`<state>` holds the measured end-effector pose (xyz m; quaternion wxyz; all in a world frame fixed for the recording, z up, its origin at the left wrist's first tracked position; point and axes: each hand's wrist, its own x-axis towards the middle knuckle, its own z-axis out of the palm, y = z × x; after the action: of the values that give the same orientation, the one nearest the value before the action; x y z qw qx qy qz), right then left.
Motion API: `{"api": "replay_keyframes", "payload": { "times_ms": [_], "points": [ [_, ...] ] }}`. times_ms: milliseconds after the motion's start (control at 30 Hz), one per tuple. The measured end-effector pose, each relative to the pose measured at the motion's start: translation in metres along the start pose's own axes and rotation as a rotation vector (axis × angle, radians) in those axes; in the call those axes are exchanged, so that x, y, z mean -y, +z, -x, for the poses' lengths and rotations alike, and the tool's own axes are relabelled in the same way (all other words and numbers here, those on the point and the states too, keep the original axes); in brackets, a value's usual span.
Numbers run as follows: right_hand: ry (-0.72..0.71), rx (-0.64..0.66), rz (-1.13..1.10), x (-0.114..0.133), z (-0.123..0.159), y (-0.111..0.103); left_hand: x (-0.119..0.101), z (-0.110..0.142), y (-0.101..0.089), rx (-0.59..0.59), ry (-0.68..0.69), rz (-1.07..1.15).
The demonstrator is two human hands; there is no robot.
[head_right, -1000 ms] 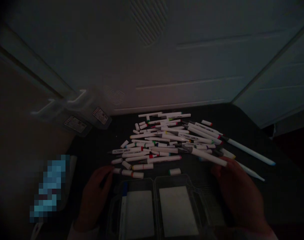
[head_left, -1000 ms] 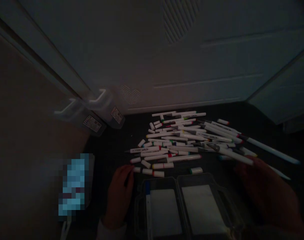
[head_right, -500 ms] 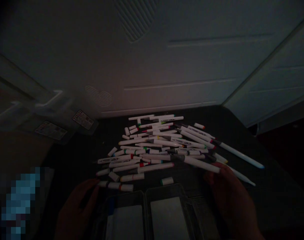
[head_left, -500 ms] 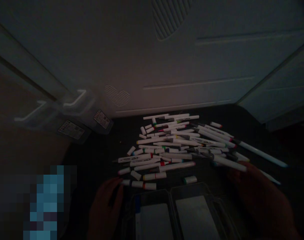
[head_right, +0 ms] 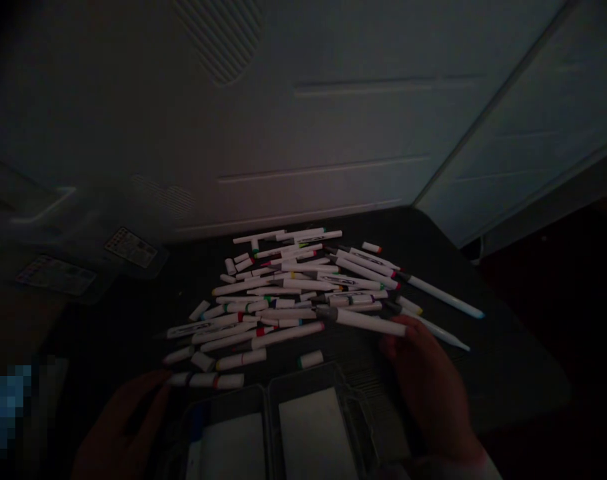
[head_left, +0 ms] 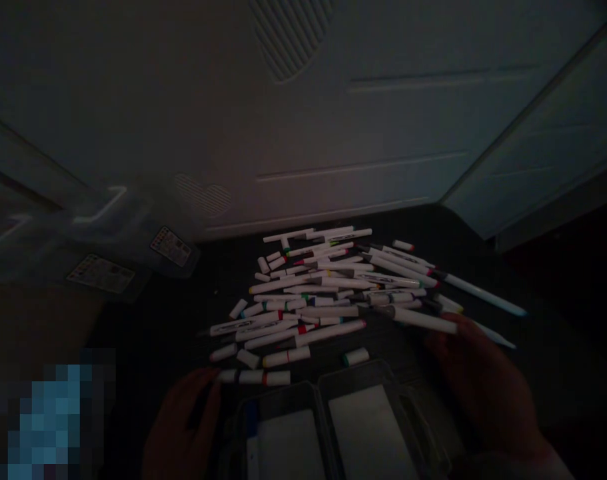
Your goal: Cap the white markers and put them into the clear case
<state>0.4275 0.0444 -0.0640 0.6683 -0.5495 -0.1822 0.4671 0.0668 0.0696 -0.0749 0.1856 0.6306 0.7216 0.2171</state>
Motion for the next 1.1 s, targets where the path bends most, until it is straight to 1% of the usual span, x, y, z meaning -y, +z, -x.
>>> {"api": "replay_keyframes", "payload": {
  "times_ms": [133, 233, 433, 633, 733, 833, 1000, 1100],
  "points": [
    [0.047, -0.022, -0.054, -0.001, -0.001, 0.001, 0.004, -0.001, 0.002, 0.011, -0.044, 0.014],
    [0.052, -0.039, -0.094, -0.002, 0.0, 0.001, 0.008, -0.002, 0.002, 0.034, -0.048, 0.009],
    [0.065, -0.052, -0.097, -0.001, 0.001, 0.0, 0.01, -0.003, 0.003, 0.031, -0.071, 0.009],
    [0.099, -0.071, -0.086, 0.003, 0.003, 0.004, 0.011, -0.004, 0.005, 0.028, -0.061, 0.001],
    [0.08, -0.094, -0.065, 0.002, 0.004, 0.002, 0.015, -0.004, 0.006, 0.014, -0.053, -0.013],
    [0.069, -0.088, -0.044, 0.0, 0.005, 0.0, 0.016, -0.004, 0.005, 0.008, -0.033, -0.029],
    [0.099, -0.093, -0.1, 0.001, 0.005, 0.001, 0.013, -0.003, 0.003, 0.024, -0.048, -0.054],
    [0.116, -0.105, -0.114, 0.002, 0.006, 0.001, 0.014, -0.003, 0.003, 0.009, -0.029, -0.072]
  ]
}}
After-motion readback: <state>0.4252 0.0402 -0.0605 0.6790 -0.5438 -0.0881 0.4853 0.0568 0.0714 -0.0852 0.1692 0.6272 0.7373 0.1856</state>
